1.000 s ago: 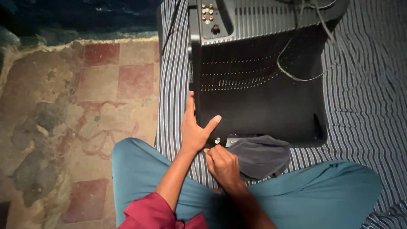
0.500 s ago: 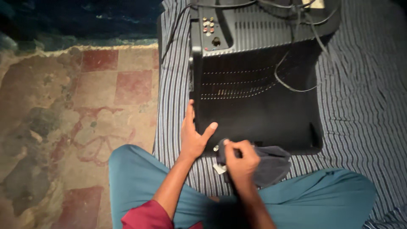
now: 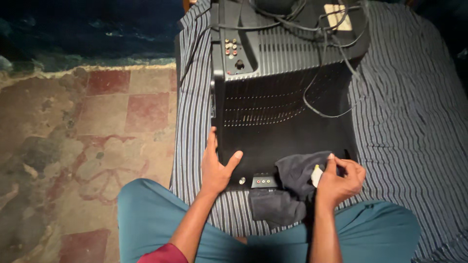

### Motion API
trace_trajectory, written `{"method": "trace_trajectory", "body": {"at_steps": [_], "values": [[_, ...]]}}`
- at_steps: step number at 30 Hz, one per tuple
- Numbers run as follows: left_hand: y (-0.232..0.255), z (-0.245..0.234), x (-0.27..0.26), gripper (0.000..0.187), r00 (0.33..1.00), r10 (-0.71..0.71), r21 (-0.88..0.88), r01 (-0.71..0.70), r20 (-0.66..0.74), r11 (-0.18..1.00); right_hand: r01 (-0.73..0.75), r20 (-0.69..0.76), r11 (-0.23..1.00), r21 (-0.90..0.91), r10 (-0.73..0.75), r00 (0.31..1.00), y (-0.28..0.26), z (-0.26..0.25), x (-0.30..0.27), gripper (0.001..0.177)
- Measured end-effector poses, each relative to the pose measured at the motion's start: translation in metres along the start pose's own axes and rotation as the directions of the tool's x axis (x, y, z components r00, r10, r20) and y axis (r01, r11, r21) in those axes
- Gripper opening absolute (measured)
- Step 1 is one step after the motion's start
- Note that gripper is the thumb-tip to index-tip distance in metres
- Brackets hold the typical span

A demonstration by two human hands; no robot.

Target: The person wipes the side and front panels of a black electronic device with a dark cloth. They use both hands to rub the surface, focusing on the perforated side panel and the front interface area.

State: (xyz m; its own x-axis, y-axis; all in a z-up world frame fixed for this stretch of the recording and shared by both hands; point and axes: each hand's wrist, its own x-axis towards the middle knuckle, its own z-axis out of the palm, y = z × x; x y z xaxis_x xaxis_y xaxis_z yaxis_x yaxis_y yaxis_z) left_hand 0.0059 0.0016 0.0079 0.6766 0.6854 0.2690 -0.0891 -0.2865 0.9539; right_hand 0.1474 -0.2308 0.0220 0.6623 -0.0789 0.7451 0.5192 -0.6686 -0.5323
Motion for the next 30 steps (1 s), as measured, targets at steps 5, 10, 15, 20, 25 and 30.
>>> {"method": "trace_trajectory", "body": {"at_steps": [5, 10, 15, 20, 25, 30], "values": [[-0.002, 0.003, 0.001, 0.095, 0.998, 0.057, 0.033, -0.055, -0.039, 0.998, 0.2, 0.068, 0.979, -0.03, -0.198, 0.978, -0.037, 0.005, -0.028, 0.008], [0.005, 0.001, 0.001, 0.097, 0.999, -0.033, -0.027, 0.033, -0.014, 0.999, 0.422, 0.403, 0.9, 0.111, -0.429, 0.809, -0.101, 0.013, -0.08, 0.027], [-0.005, 0.002, 0.003, 0.096, 0.999, 0.029, 0.065, -0.026, -0.035, 0.998, 0.468, 0.563, 0.883, -0.035, -0.369, 0.739, -0.119, 0.014, -0.075, 0.055], [-0.021, 0.004, -0.002, 0.091, 0.999, 0.009, 0.138, -0.004, -0.037, 0.99, 0.078, 0.37, 0.979, -0.186, -0.003, 0.929, -0.09, 0.033, -0.011, 0.054], [-0.012, 0.005, 0.003, 0.089, 0.997, 0.066, 0.047, -0.065, -0.032, 0.997, 0.445, 0.645, 0.893, -0.072, -0.299, 0.703, -0.104, 0.028, -0.026, 0.053], [-0.007, 0.001, 0.003, 0.088, 0.999, 0.014, 0.078, -0.011, -0.034, 0.997, 0.291, 0.525, 0.946, -0.142, -0.177, 0.832, -0.112, 0.028, -0.017, 0.053]]}}
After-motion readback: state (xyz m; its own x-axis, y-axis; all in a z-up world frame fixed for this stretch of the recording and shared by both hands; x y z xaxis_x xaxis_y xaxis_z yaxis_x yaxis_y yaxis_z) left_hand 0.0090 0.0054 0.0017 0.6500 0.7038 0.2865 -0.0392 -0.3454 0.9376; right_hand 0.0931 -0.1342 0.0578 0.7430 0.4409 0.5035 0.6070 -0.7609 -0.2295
